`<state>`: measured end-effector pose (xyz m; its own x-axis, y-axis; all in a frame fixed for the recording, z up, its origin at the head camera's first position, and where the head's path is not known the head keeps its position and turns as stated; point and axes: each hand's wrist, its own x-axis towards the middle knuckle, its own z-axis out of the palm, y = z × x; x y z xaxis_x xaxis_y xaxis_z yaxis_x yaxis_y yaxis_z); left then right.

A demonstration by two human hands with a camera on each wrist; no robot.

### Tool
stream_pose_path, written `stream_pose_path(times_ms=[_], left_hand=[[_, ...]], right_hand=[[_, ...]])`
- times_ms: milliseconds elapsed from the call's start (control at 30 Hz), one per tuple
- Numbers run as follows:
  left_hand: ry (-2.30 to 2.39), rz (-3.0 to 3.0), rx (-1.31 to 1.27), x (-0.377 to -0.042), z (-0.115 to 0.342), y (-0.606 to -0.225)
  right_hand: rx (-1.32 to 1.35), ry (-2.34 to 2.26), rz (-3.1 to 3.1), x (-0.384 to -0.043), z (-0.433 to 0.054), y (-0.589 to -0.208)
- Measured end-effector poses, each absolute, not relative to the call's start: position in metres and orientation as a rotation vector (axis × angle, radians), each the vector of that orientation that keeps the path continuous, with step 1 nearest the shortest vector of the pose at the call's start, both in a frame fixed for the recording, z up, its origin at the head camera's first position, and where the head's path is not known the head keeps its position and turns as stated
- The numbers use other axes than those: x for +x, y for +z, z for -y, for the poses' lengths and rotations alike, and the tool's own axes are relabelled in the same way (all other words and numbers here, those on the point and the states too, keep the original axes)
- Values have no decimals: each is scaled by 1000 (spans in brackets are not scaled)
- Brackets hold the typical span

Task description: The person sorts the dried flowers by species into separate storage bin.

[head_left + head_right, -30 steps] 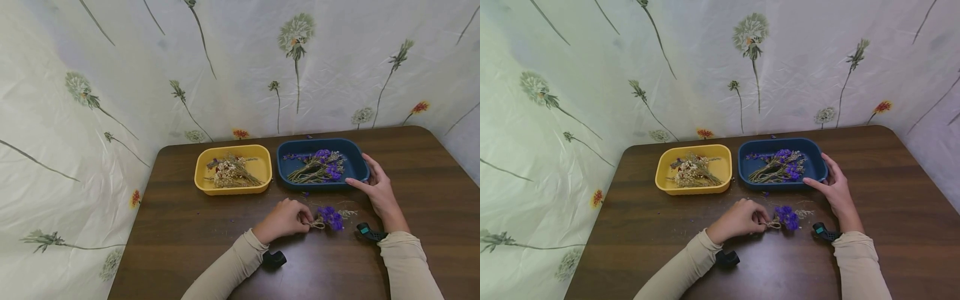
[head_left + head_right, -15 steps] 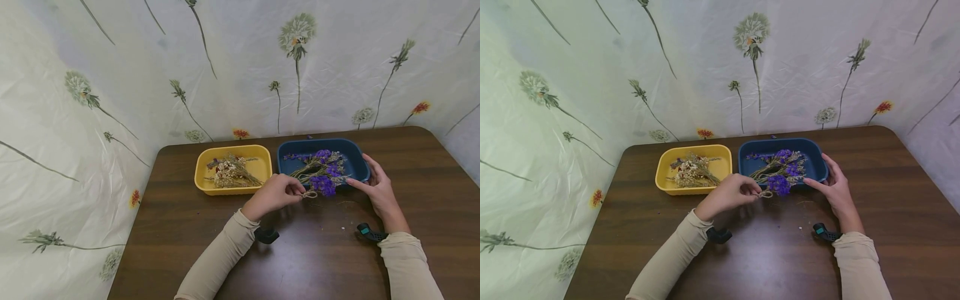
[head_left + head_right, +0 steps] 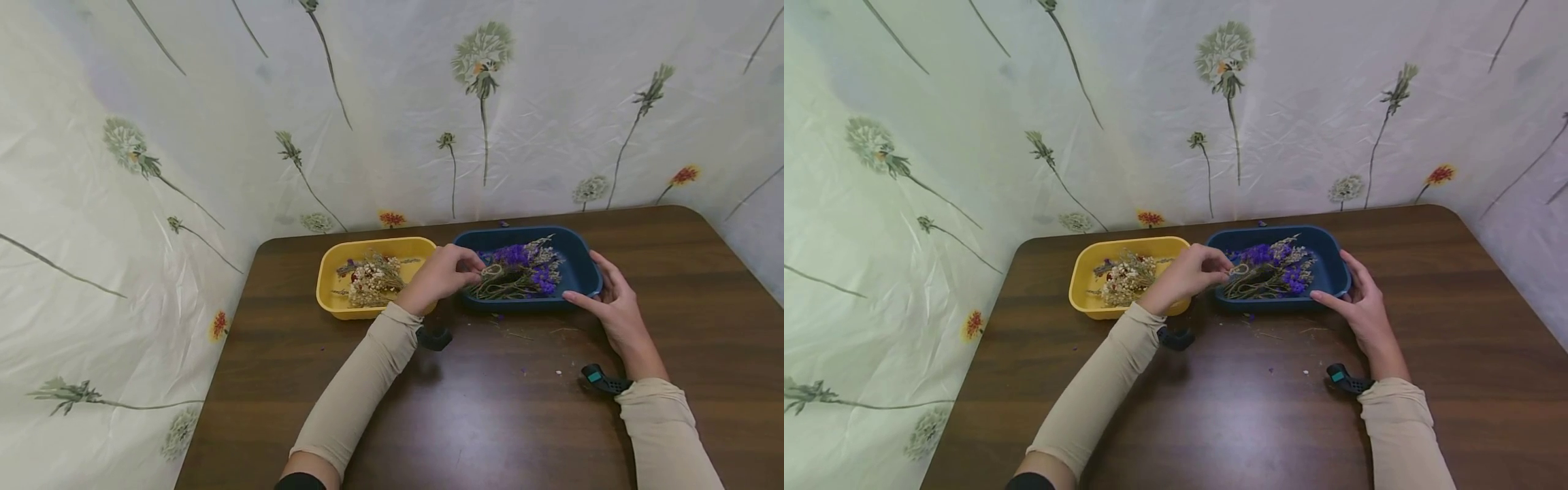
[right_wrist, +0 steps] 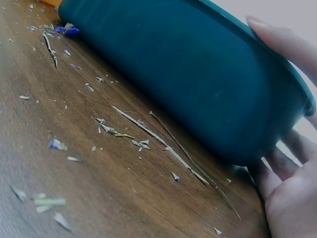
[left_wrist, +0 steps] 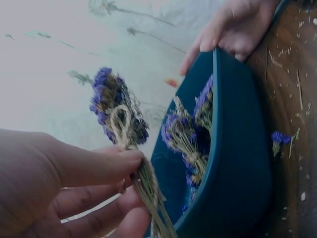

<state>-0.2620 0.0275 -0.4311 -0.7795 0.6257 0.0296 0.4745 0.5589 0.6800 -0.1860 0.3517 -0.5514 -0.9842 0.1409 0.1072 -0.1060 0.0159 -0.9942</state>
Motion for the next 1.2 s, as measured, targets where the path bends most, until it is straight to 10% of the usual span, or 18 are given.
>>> stream_pose_path(times_ms=[1200], left_hand=[[435, -2863, 866, -299, -91, -467]], right_hand=[[-22, 2087, 2115, -185, -353, -550]])
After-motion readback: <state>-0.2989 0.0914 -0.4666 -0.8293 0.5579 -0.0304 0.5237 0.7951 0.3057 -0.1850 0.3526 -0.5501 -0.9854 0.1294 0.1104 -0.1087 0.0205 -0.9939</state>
